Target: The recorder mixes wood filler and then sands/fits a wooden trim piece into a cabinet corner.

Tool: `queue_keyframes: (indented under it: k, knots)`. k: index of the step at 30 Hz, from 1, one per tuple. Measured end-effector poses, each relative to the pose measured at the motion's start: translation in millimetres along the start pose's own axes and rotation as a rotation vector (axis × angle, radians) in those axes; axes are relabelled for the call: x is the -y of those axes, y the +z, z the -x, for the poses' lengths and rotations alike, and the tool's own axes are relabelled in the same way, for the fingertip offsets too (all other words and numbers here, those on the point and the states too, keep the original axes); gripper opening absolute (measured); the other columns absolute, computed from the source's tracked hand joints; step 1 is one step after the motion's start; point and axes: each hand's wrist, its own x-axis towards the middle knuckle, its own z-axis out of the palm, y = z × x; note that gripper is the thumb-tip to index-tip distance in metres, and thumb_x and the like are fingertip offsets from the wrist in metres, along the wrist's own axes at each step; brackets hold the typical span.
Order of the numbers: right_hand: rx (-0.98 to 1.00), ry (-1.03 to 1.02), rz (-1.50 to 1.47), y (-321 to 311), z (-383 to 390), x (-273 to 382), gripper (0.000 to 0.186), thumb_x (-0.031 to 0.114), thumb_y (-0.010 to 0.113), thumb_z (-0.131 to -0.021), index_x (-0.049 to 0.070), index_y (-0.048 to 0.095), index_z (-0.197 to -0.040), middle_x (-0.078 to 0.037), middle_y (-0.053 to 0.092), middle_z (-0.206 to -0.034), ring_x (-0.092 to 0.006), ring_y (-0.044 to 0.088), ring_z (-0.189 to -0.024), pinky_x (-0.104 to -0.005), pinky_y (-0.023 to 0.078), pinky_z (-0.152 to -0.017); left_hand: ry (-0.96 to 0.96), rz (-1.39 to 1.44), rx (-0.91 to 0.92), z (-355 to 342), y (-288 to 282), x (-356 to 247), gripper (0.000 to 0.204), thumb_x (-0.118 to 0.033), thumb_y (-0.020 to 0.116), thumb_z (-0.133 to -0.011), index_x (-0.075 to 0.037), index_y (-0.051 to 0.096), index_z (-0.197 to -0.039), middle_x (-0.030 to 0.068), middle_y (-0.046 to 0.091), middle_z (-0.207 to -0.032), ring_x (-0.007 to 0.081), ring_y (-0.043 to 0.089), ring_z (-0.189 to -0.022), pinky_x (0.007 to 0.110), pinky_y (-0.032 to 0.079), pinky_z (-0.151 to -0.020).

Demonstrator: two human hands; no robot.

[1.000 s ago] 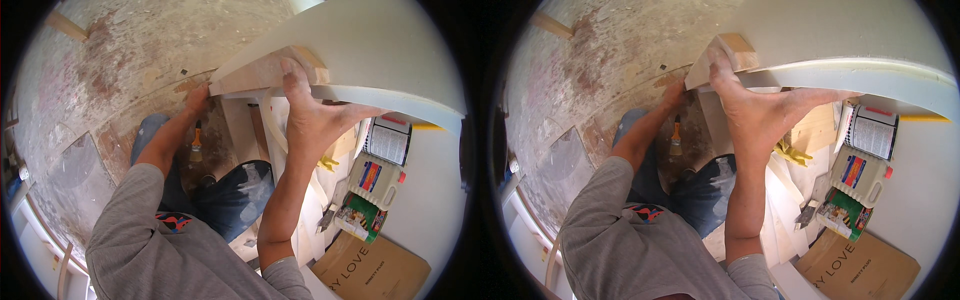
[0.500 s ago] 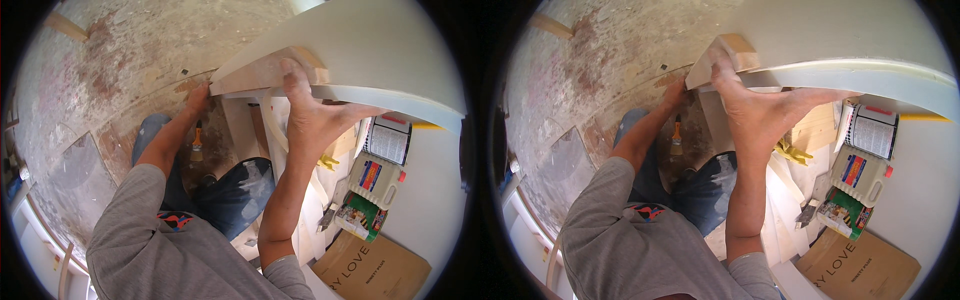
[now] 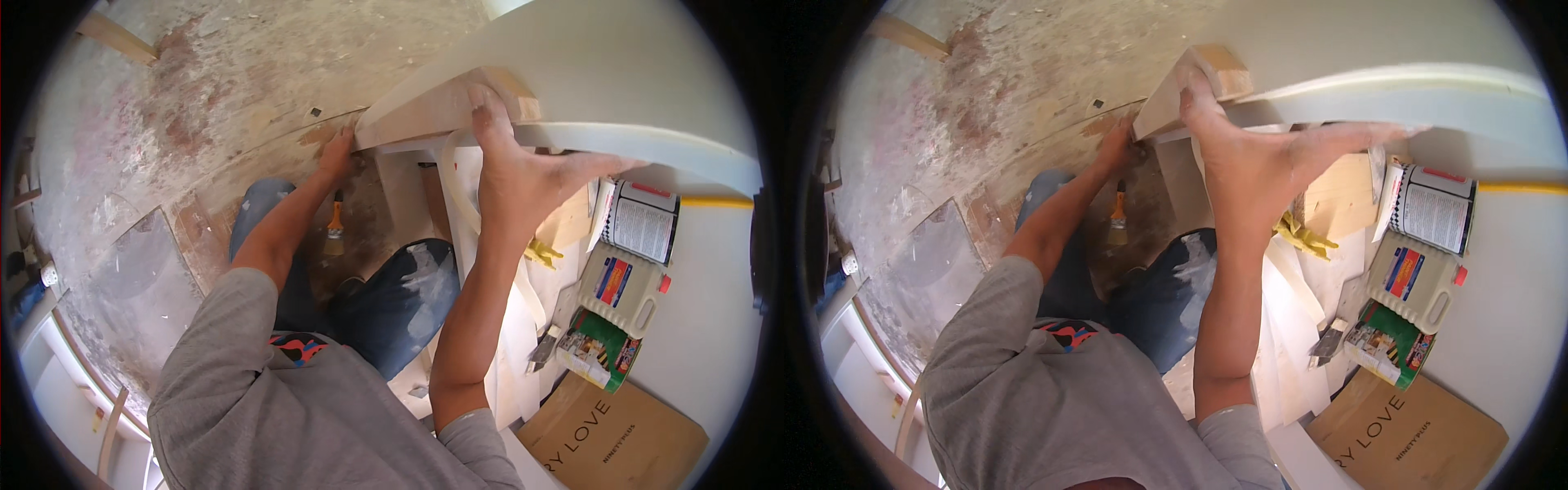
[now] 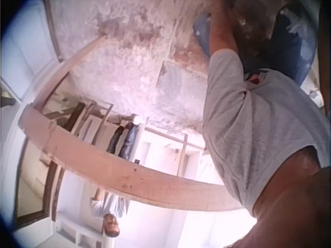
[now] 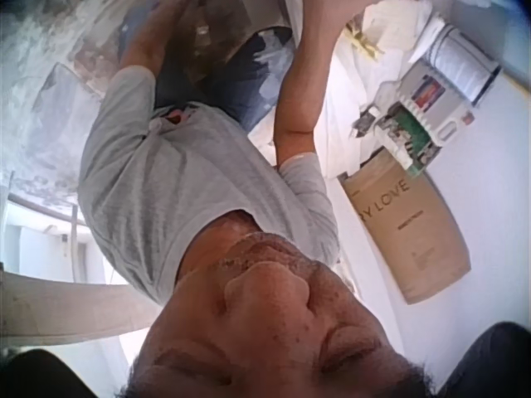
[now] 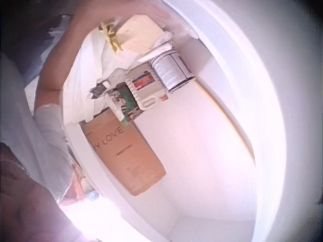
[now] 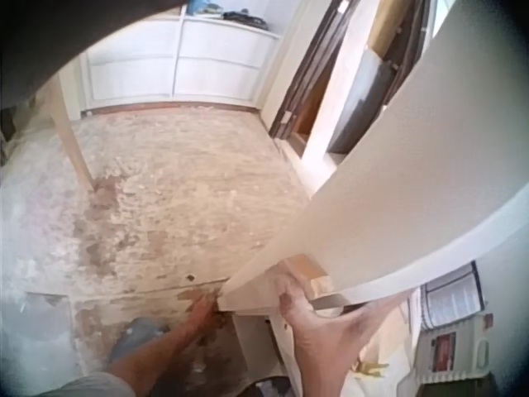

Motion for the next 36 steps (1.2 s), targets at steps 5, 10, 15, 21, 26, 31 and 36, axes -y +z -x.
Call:
queue_keyframes:
  k: [5,10,15,21,26,31,36]
  knots:
    - [0.045,0.086,0.044,-3.1,-0.5,6.5,0.153,0.031,0.094,-0.059,-0.017,-0.015,-0.154,-0.037,0.006,-0.164,-0.0430,0.012,-0.155,-0.0461,0.009,-0.127,0.001,0.133,-0.302,30.4,-31.8,-9.8,0.043,0.001,0.059,-0.083,-0.002,0.062,-0.126,0.0227,0.071,-0.104,0.0421,0.069,-0.100,0.046,0.054,-0.089]
    - [0.066,0.053,0.022,-8.4,-1.9,3.2,0.154,0.042,0.094,-0.061,-0.019,-0.012,-0.154,-0.040,-0.002,-0.164,-0.0447,0.002,-0.157,-0.0484,0.005,-0.128,-0.096,0.512,-0.382,56.2,-92.9,-123.1,0.032,0.005,0.053,-0.085,-0.001,0.071,-0.111,0.0174,0.073,-0.101,0.0280,0.071,-0.097,0.037,0.055,-0.089]
    - [0.025,0.055,-0.021,-9.7,-0.9,3.1,0.152,0.044,0.093,-0.061,-0.020,-0.010,-0.154,-0.041,-0.001,-0.163,-0.0483,-0.001,-0.156,-0.0512,0.005,-0.127,0.134,0.700,-0.442,63.7,-148.1,-195.3,0.045,0.014,0.040,-0.085,0.002,0.070,-0.116,0.0111,0.069,-0.122,0.0223,0.069,-0.111,0.035,0.057,-0.097]
    - [-0.013,0.058,-0.110,-11.7,1.3,10.3,0.147,0.047,0.092,-0.064,-0.018,-0.004,-0.155,-0.043,-0.001,-0.163,-0.0499,0.001,-0.156,-0.0523,0.011,-0.126,0.212,0.672,-0.331,71.6,-150.0,-219.8,0.046,0.017,0.041,-0.092,-0.003,0.072,-0.118,0.0112,0.068,-0.127,0.0238,0.069,-0.115,0.036,0.059,-0.095]
    - [-0.108,0.061,-0.233,-26.4,-4.3,18.0,0.144,0.033,0.094,-0.064,-0.007,-0.005,-0.161,-0.045,0.005,-0.160,-0.0573,0.011,-0.151,-0.0592,0.020,-0.124,0.242,0.655,-0.322,70.3,-145.0,-222.3,0.044,0.017,0.043,-0.092,-0.002,0.072,-0.119,0.0122,0.067,-0.124,0.0246,0.069,-0.115,0.035,0.058,-0.094]
    - [-0.025,0.184,-0.249,-35.7,-2.8,22.0,0.152,0.035,0.096,-0.061,0.002,-0.011,-0.163,-0.050,-0.003,-0.157,-0.0624,0.005,-0.150,-0.0589,0.018,-0.125,0.219,0.610,-0.258,64.9,-154.4,-225.1,0.045,0.017,0.041,-0.086,0.003,0.070,-0.118,0.0129,0.064,-0.125,0.0275,0.069,-0.115,0.034,0.056,-0.094]
    - [0.081,0.061,-0.319,-59.6,1.9,-1.4,0.139,0.035,0.092,-0.071,0.002,-0.005,-0.164,-0.038,-0.003,-0.165,-0.0551,0.004,-0.154,-0.0603,0.015,-0.125,0.169,0.650,-0.215,65.6,-157.5,-229.7,0.043,0.015,0.043,-0.085,0.004,0.072,-0.116,0.0147,0.064,-0.123,0.0293,0.069,-0.117,0.034,0.055,-0.096]
